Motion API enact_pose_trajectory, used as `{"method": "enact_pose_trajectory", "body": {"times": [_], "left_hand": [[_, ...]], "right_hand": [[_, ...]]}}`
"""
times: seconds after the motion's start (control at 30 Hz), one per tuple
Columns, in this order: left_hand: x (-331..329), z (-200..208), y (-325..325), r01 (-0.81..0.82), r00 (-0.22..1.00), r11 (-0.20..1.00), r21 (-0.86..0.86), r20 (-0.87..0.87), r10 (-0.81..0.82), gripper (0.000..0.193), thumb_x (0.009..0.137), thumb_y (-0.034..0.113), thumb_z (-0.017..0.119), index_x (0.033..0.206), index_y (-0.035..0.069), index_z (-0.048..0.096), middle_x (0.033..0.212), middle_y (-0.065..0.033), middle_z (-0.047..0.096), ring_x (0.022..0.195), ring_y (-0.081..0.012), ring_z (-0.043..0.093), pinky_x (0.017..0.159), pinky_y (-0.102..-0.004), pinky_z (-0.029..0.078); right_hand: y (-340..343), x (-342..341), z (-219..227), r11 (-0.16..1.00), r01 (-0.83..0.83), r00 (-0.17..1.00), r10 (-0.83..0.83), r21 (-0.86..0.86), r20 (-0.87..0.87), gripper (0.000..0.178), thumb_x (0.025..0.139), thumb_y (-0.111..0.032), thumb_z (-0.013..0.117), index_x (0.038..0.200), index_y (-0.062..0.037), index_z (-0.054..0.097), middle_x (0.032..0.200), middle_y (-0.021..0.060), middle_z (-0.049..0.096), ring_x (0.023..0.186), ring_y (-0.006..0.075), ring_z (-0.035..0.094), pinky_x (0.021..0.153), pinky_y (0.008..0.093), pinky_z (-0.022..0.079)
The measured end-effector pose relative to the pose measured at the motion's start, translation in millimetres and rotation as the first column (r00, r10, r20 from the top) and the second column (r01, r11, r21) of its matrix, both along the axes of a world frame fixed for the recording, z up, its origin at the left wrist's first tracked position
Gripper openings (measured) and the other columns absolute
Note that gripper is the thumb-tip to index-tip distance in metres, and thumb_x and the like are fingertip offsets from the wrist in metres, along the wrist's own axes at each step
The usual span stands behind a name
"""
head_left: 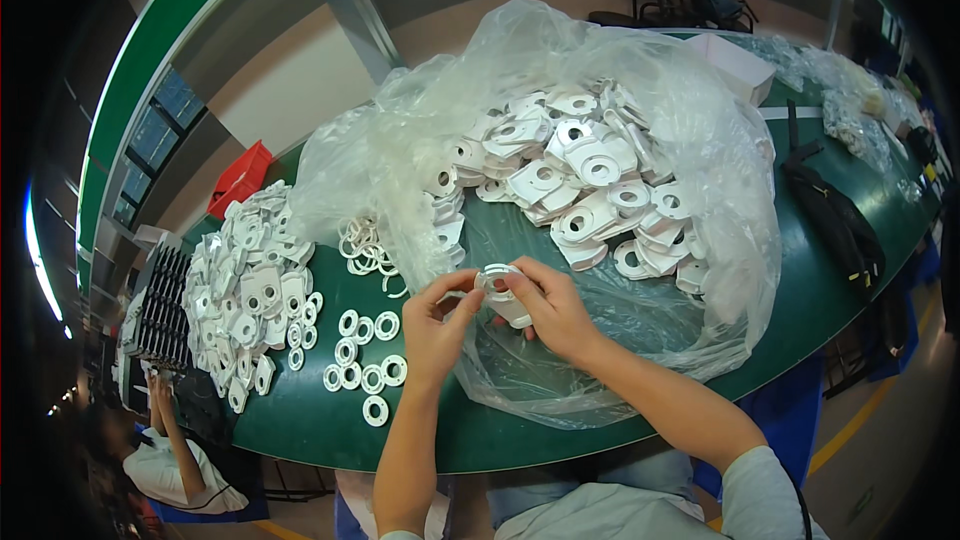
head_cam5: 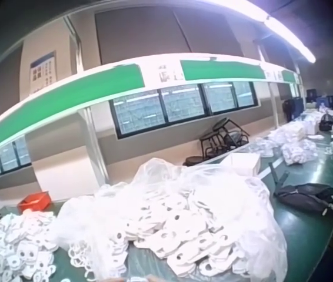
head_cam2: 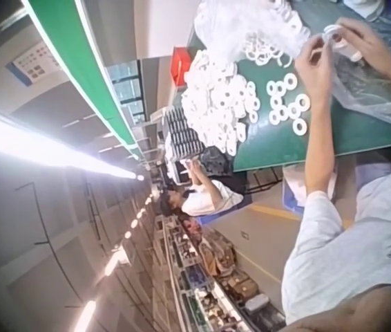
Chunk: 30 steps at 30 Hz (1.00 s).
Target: Assembling small white plastic components by fitting a ring into a larger base on an assembly line.
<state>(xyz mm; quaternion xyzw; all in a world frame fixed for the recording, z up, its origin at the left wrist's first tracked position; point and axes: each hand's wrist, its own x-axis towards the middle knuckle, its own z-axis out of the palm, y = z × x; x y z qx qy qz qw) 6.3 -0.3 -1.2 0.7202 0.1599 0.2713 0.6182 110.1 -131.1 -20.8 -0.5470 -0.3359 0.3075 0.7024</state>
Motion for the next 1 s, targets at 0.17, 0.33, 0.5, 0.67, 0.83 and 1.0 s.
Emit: {"method": "enact_pose_trajectory", "body": {"times": [0.17,0.33,0.5,0.67,0.83,1.0], "left_hand": [[-1.6,5.7,-1.7,0.027,0.997,0.978,0.206,0.059,-0.04,0.02,0.081,-0.006,0.06,0.101,-0.006,0.064,0.092,-0.0065,0.063,0.082,-0.012,0.059,0.073,-0.0217,0.046],[-3.7,-3.0,6.3,0.061,0.997,0.965,0.254,0.039,-0.073,0.013,0.081,-0.005,0.06,0.093,-0.005,0.065,0.088,-0.0059,0.062,0.076,-0.01,0.058,0.069,-0.0208,0.045],[-1.5,-9.1,1.9,0.005,1.0,0.988,0.156,0.028,-0.01,0.004,0.08,-0.003,0.063,0.084,-0.004,0.064,0.087,-0.0046,0.063,0.068,-0.0079,0.055,0.064,-0.0196,0.043],[-0.5,3.5,-8.0,0.102,0.979,0.94,0.325,-0.2,-0.037,0.023,0.077,-0.004,0.066,0.1,-0.004,0.059,0.087,-0.0044,0.064,0.073,-0.0079,0.059,0.061,-0.0208,0.047],[-16.7,13.9,15.0,0.233,0.94,0.971,-0.046,-0.247,-0.237,0.042,0.075,-0.005,0.067,0.115,-0.004,0.055,0.095,-0.0086,0.065,0.078,-0.0115,0.063,0.066,-0.0225,0.051],[-49.5,15.0,14.8,0.116,0.992,0.993,0.008,-0.042,-0.115,0.04,0.077,-0.004,0.065,0.116,-0.002,0.054,0.095,-0.0068,0.065,0.077,-0.0112,0.062,0.061,-0.0226,0.049]], "right_hand": [[2.3,2.5,-4.2,1.0,0.022,0.983,-0.023,0.008,0.18,0.023,0.095,-0.022,0.049,0.095,-0.0012,0.059,0.074,0.0039,0.062,0.06,0.0071,0.055,0.048,0.0213,0.041],[6.3,3.9,-13.1,0.994,0.032,0.919,-0.07,0.104,0.389,0.023,0.095,-0.02,0.049,0.089,-0.0001,0.059,0.075,0.0037,0.06,0.056,0.0076,0.056,0.046,0.0207,0.042],[3.8,-5.9,-1.0,0.998,-0.058,0.997,0.058,0.001,-0.056,0.026,0.094,-0.021,0.048,0.082,0.0,0.058,0.066,0.0041,0.059,0.051,0.0103,0.056,0.046,0.0249,0.042],[7.1,-1.4,-15.5,0.998,-0.058,0.989,0.056,-0.007,-0.136,0.029,0.097,-0.026,0.041,0.09,-0.0029,0.057,0.066,0.0024,0.057,0.05,0.0086,0.054,0.042,0.0224,0.04],[5.8,-5.0,-12.4,0.987,-0.156,0.968,0.162,0.044,-0.19,0.036,0.1,-0.034,0.034,0.099,-0.0046,0.055,0.071,0.0021,0.059,0.046,0.0076,0.052,0.039,0.0191,0.039],[2.6,0.5,-13.8,0.973,-0.218,0.975,0.214,-0.07,-0.063,0.034,0.098,-0.031,0.038,0.108,-0.0022,0.054,0.086,0.0056,0.06,0.066,0.0096,0.057,0.045,0.021,0.044]]}}
